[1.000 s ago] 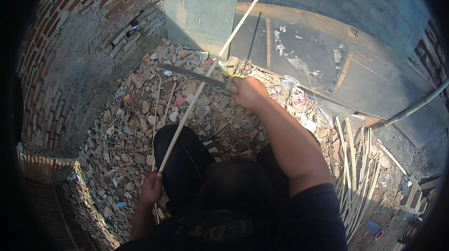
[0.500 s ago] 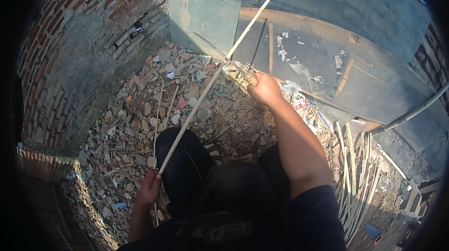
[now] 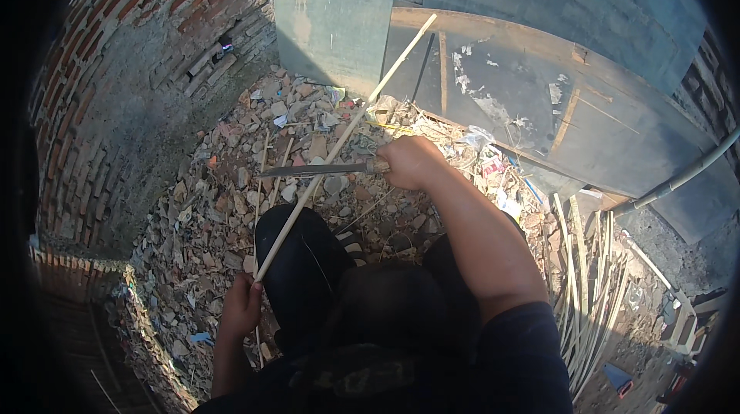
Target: The person holds a bamboo stick and repeatedly shaves its surface using a knife.
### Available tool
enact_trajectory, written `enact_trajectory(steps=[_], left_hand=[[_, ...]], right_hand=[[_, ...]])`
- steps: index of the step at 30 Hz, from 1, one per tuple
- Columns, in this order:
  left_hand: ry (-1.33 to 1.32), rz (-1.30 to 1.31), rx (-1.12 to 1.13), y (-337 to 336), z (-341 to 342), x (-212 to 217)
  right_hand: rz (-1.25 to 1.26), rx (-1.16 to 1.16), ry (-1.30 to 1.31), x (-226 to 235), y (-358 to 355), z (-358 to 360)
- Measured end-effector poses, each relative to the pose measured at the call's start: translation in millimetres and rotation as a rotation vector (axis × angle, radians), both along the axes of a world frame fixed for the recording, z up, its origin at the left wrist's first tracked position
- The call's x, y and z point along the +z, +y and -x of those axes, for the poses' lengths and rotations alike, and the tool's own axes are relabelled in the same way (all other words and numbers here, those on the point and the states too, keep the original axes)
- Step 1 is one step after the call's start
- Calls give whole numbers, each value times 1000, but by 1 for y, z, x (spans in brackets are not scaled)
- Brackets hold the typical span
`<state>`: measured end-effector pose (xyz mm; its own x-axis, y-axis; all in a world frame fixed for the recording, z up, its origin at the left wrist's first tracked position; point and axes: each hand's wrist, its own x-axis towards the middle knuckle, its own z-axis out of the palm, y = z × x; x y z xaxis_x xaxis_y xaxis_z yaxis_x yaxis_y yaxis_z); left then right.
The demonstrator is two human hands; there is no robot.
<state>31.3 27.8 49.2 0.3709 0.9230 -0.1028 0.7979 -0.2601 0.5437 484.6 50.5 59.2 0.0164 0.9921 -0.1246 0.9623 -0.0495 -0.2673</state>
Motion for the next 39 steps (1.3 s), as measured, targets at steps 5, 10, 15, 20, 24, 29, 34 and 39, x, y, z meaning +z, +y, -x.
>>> enact_trajectory(steps=[5,10,15,20,24,29,34,39], left_hand=[[17,-4,-82,-1,-12,6],[-123,47,-107,-7,-18,-10],[-36,-26,-92,-7,-27,-9],[67,-62,-87,-5,-22,-12],[7,-71,-93,-2,-15,-24],[-29,-90,-71,0,-16,-25],[-92,-31,-125,5,-4,-31],[-112,-61,-93,2,-13,-29]], right_hand=[[26,69,-66,4,-4,9],[-25,79,-6,0,-4,10],[1,-110,80,-11,0,-4],[-73,54,-3,-20,-2,9],[-30,-20,140,-17,7,-3],[-31,-227,169,-35,13,-9],[-123,104,-14,-17,8,24],[-175,-291,142,-41,16,-25]])
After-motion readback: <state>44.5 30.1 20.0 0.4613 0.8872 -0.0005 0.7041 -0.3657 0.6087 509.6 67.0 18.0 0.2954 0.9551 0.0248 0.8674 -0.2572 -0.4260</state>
